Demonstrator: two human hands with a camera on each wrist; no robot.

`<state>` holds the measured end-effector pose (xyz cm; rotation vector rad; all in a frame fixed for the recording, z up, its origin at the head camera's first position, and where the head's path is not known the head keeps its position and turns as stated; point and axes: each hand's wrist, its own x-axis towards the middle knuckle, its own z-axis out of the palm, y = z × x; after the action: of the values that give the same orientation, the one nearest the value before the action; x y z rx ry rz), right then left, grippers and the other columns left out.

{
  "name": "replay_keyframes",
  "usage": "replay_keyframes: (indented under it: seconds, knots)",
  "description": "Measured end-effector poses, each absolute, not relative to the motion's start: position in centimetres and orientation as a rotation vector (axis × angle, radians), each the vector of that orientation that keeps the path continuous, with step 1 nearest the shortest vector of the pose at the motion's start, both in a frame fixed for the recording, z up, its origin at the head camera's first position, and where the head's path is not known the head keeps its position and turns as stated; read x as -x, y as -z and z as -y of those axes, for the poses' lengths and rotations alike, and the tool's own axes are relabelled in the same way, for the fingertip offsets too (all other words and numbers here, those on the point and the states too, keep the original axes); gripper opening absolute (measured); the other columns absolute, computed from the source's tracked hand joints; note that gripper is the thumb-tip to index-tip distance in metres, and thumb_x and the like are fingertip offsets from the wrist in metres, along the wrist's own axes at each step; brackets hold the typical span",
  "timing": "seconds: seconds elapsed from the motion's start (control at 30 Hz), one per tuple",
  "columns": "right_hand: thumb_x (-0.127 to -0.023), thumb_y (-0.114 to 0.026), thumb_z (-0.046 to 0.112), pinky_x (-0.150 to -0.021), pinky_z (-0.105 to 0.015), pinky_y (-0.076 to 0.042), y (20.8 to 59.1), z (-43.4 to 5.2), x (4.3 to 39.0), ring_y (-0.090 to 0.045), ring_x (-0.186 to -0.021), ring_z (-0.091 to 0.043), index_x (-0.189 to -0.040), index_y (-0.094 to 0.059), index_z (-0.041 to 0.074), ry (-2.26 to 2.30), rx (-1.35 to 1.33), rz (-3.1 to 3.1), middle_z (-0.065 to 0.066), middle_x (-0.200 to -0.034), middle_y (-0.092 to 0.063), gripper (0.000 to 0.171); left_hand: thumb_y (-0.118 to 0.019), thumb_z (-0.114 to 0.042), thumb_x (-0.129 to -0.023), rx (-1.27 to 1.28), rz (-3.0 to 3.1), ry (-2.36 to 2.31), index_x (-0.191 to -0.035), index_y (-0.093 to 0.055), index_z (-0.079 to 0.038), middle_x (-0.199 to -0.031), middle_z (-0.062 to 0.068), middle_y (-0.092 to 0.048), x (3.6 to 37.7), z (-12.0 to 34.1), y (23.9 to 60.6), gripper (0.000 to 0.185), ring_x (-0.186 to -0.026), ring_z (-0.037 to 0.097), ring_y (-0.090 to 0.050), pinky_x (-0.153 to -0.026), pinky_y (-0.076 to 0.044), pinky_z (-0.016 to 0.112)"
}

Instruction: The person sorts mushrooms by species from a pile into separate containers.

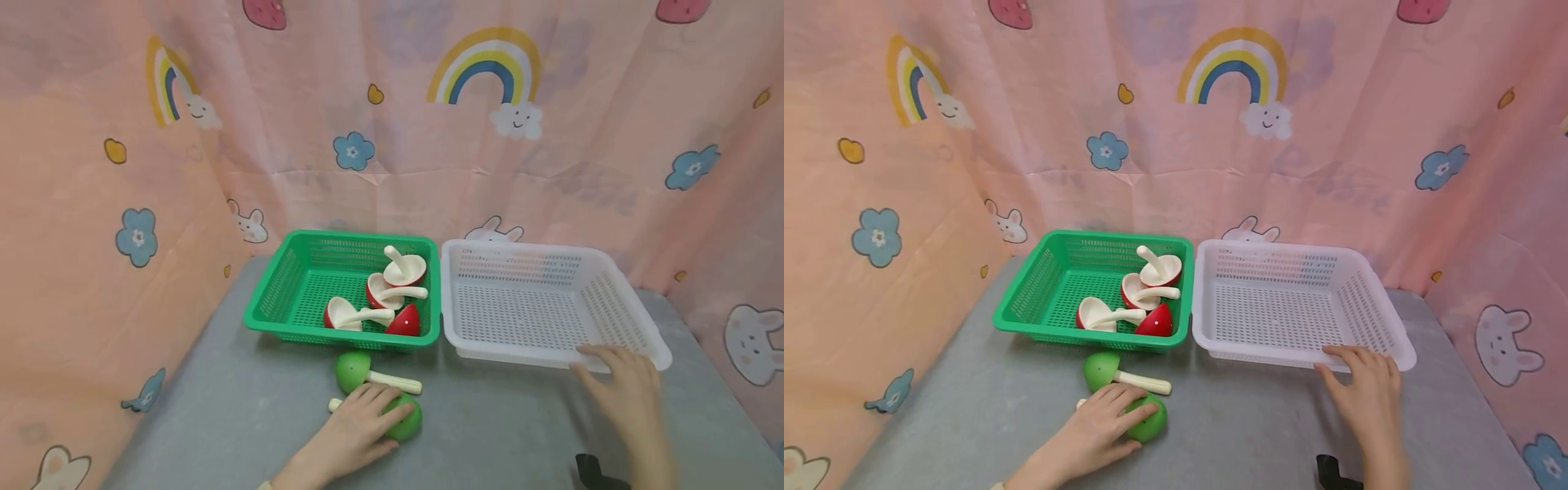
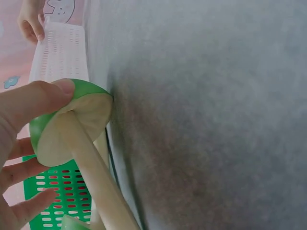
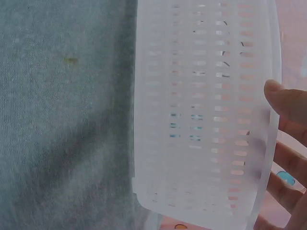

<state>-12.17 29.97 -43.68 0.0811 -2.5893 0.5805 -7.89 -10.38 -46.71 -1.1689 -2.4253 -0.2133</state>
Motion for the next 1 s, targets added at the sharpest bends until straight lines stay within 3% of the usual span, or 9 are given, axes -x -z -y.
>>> replay_keyframes:
  seconds: [0.23,0.57,0.77,1.0]
  knots:
    - [-0.081,-0.074,0.019,-0.101,-0.063,-0.026,44.0,-30.2,11.8,-0.049,-0.103,-0.043,-0.103,-0.069,0.007,-0.607,-0.079,2.561,-0.024,-0.111,-0.064,0.026,-0.082,-0.031,-0.071,1.207,2.462,0.304,-0.120,-0.059,-0.023,-0.118,-0.002,-0.055,8.1,10.1,46.9,0.056,-0.107,0.012,-0.052,-0.091,-0.049,0.029]
    - [-0.083,-0.073,0.020,-0.108,-0.066,-0.020,44.1,-29.9,12.0,-0.049,-0.105,-0.045,-0.104,-0.069,0.007,-0.622,-0.083,2.561,-0.025,-0.112,-0.063,0.025,-0.082,-0.030,-0.068,1.219,2.393,0.311,-0.118,-0.059,-0.021,-0.114,-0.001,-0.055,8.3,10.0,46.2,0.056,-0.103,0.013,-0.052,-0.089,-0.048,0.027]
    - [-0.083,-0.073,0.018,-0.111,-0.068,-0.014,44.1,-29.8,12.0,-0.047,-0.108,-0.047,-0.105,-0.068,0.006,-0.616,-0.049,2.598,-0.026,-0.114,-0.061,0.026,-0.079,-0.035,-0.071,1.282,2.351,0.270,-0.120,-0.059,-0.021,-0.116,-0.002,-0.056,8.8,9.1,44.0,0.055,-0.106,0.013,-0.052,-0.089,-0.048,0.023]
    - [-0.079,-0.075,0.014,-0.110,-0.068,-0.016,44.0,-29.8,12.0,-0.048,-0.107,-0.046,-0.104,-0.068,0.005,-0.614,-0.053,2.589,-0.026,-0.112,-0.062,0.028,-0.073,-0.041,-0.074,1.391,2.185,0.185,-0.115,-0.060,-0.019,-0.107,-0.001,-0.057,10.2,6.7,39.9,0.048,-0.094,0.013,-0.053,-0.082,-0.049,0.020]
